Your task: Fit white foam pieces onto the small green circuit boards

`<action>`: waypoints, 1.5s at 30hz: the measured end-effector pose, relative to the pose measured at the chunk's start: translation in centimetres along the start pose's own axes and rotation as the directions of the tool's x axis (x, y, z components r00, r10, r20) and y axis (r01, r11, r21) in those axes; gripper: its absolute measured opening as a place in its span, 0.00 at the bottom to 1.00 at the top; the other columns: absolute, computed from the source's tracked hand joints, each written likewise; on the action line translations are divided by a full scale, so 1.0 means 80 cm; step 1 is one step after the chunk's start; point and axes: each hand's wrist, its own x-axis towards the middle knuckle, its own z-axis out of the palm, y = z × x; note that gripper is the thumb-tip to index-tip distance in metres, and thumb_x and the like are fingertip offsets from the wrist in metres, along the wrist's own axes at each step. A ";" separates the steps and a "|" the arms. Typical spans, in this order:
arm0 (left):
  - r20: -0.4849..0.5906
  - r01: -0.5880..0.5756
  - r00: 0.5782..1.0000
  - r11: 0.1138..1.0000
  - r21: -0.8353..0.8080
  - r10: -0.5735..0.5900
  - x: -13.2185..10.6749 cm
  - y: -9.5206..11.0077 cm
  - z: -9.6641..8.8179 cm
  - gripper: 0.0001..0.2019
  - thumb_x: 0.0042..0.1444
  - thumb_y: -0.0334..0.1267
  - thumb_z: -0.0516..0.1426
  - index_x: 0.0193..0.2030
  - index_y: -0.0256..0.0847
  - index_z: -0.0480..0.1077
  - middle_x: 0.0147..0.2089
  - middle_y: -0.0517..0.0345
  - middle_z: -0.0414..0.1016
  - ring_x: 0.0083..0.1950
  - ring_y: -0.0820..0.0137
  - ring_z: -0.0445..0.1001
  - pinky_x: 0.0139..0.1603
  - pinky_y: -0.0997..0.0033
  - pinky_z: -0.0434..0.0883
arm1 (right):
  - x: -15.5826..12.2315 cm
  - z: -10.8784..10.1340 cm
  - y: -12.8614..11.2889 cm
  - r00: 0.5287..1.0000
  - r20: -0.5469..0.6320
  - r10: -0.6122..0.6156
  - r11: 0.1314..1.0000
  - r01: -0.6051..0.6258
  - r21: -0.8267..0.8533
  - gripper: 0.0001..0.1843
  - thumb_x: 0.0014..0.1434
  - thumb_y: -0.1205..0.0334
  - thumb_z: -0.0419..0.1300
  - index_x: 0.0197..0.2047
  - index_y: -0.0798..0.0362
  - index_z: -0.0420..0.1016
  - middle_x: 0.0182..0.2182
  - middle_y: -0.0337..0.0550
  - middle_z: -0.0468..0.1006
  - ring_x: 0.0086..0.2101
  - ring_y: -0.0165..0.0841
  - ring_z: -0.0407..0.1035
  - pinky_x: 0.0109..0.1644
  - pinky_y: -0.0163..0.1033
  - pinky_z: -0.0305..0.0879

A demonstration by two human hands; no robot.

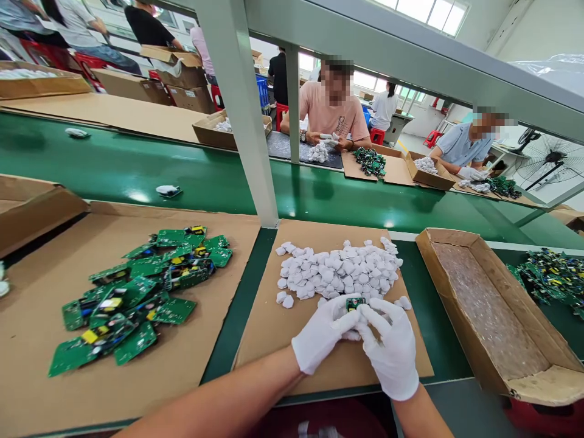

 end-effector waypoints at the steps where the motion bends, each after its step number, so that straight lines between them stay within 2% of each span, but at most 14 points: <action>1: -0.008 -0.019 1.000 1.000 0.017 0.019 0.001 -0.001 0.000 0.19 0.44 0.43 0.64 0.42 0.36 0.70 0.35 0.56 0.71 0.32 0.73 0.68 0.32 0.74 0.67 | -0.001 0.004 -0.001 1.000 -0.013 -0.017 1.000 0.017 -0.012 0.11 0.56 0.67 0.58 0.41 0.46 0.76 0.40 0.47 0.74 0.39 0.37 0.70 0.42 0.44 0.70; 4: -0.047 -0.048 0.998 0.996 0.079 0.052 0.005 -0.002 0.000 0.19 0.40 0.41 0.66 0.38 0.36 0.70 0.31 0.59 0.70 0.29 0.75 0.66 0.28 0.76 0.64 | -0.001 0.012 -0.003 0.999 -0.030 -0.041 0.999 0.040 -0.024 0.12 0.55 0.68 0.58 0.42 0.46 0.75 0.40 0.46 0.73 0.39 0.38 0.69 0.40 0.45 0.70; 8: -0.040 -0.003 0.999 0.997 0.073 0.006 0.004 -0.001 -0.001 0.16 0.43 0.44 0.64 0.35 0.35 0.70 0.29 0.59 0.70 0.26 0.77 0.65 0.27 0.77 0.63 | 0.002 0.015 -0.003 0.999 -0.027 -0.030 0.999 0.031 0.037 0.12 0.55 0.66 0.58 0.42 0.45 0.76 0.43 0.46 0.72 0.42 0.39 0.68 0.42 0.46 0.69; 12: 0.061 0.022 0.998 0.999 -0.033 -0.020 0.004 0.000 -0.004 0.15 0.44 0.44 0.64 0.34 0.35 0.69 0.28 0.59 0.68 0.27 0.77 0.66 0.28 0.77 0.64 | 0.003 0.011 0.000 0.998 0.046 0.040 0.975 -0.049 0.215 0.14 0.52 0.65 0.60 0.43 0.46 0.76 0.50 0.47 0.69 0.48 0.42 0.66 0.48 0.48 0.68; 15: 0.087 0.033 0.996 0.998 -0.049 -0.028 0.005 0.001 -0.005 0.14 0.47 0.44 0.62 0.34 0.35 0.70 0.30 0.58 0.67 0.30 0.76 0.66 0.30 0.78 0.65 | -0.001 0.009 0.002 0.979 0.164 0.125 0.897 -0.182 0.403 0.18 0.54 0.66 0.59 0.49 0.46 0.72 0.53 0.47 0.68 0.51 0.41 0.65 0.53 0.47 0.66; 18: 0.041 0.044 0.998 0.999 0.023 -0.045 0.006 0.003 -0.003 0.15 0.49 0.45 0.61 0.39 0.36 0.70 0.34 0.56 0.69 0.32 0.75 0.67 0.31 0.77 0.66 | -0.005 0.008 0.001 0.930 0.255 0.265 0.797 -0.360 0.486 0.25 0.58 0.61 0.56 0.59 0.49 0.62 0.53 0.47 0.69 0.53 0.40 0.64 0.55 0.47 0.63; 20: 0.075 0.033 0.997 0.999 0.035 -0.036 0.004 0.004 -0.001 0.15 0.50 0.45 0.60 0.41 0.37 0.71 0.36 0.55 0.70 0.34 0.74 0.68 0.34 0.74 0.68 | -0.004 0.006 -0.002 0.880 0.319 0.352 0.748 -0.470 0.469 0.30 0.58 0.57 0.57 0.62 0.52 0.57 0.51 0.48 0.71 0.49 0.40 0.67 0.51 0.43 0.67; 24: 0.218 0.016 0.976 0.997 -0.078 0.002 -0.001 0.004 0.002 0.18 0.53 0.49 0.56 0.45 0.38 0.70 0.39 0.51 0.70 0.38 0.69 0.69 0.38 0.68 0.69 | 0.009 -0.001 -0.012 0.760 0.506 0.408 0.686 -0.621 0.379 0.30 0.60 0.52 0.54 0.62 0.57 0.59 0.41 0.46 0.77 0.35 0.34 0.73 0.35 0.33 0.71; 26: 0.206 -0.014 0.978 0.998 -0.068 0.028 -0.004 0.004 0.002 0.19 0.54 0.50 0.55 0.45 0.38 0.69 0.40 0.51 0.70 0.39 0.68 0.69 0.38 0.68 0.69 | 0.015 -0.005 -0.016 0.739 0.535 0.408 0.695 -0.632 0.343 0.29 0.60 0.53 0.53 0.61 0.57 0.61 0.38 0.44 0.79 0.32 0.32 0.72 0.33 0.31 0.70; 31: 0.128 -0.093 0.988 0.994 0.053 0.086 -0.006 0.003 0.003 0.13 0.54 0.46 0.56 0.39 0.37 0.70 0.35 0.57 0.67 0.37 0.71 0.66 0.39 0.71 0.67 | 0.015 0.000 -0.017 0.803 0.431 0.411 0.772 -0.558 0.305 0.27 0.56 0.54 0.57 0.57 0.57 0.68 0.38 0.45 0.79 0.32 0.32 0.72 0.36 0.33 0.69; 35: 0.060 0.003 0.998 1.000 0.004 -0.003 0.000 -0.004 -0.002 0.13 0.52 0.45 0.58 0.39 0.37 0.70 0.31 0.58 0.66 0.32 0.73 0.67 0.34 0.71 0.69 | 0.009 0.003 -0.007 0.785 0.502 0.363 0.770 -0.556 0.312 0.27 0.58 0.52 0.54 0.58 0.55 0.66 0.36 0.45 0.79 0.31 0.34 0.72 0.36 0.35 0.70; 37: 0.049 0.024 0.999 0.999 -0.030 -0.022 0.004 -0.007 -0.006 0.15 0.52 0.46 0.58 0.39 0.36 0.71 0.30 0.57 0.66 0.31 0.73 0.68 0.32 0.71 0.70 | 0.008 -0.001 -0.003 0.803 0.514 0.302 0.773 -0.522 0.361 0.28 0.61 0.52 0.51 0.61 0.54 0.61 0.39 0.45 0.79 0.35 0.35 0.73 0.38 0.36 0.70; 40: 0.056 -0.001 0.998 0.997 -0.079 0.005 0.005 -0.007 -0.007 0.16 0.52 0.45 0.58 0.42 0.36 0.71 0.32 0.56 0.68 0.30 0.74 0.69 0.31 0.73 0.69 | 0.005 -0.005 -0.004 0.867 0.407 0.288 0.861 -0.421 0.287 0.32 0.57 0.54 0.55 0.63 0.54 0.57 0.42 0.47 0.78 0.40 0.38 0.72 0.41 0.39 0.70; 45: 0.035 0.016 0.999 0.995 -0.099 -0.013 0.003 -0.006 -0.007 0.18 0.52 0.44 0.58 0.48 0.39 0.70 0.39 0.52 0.73 0.32 0.73 0.70 0.32 0.73 0.69 | -0.004 0.009 -0.008 0.964 0.243 0.111 0.994 -0.114 -0.003 0.19 0.58 0.62 0.54 0.52 0.44 0.72 0.46 0.43 0.77 0.39 0.38 0.73 0.39 0.39 0.69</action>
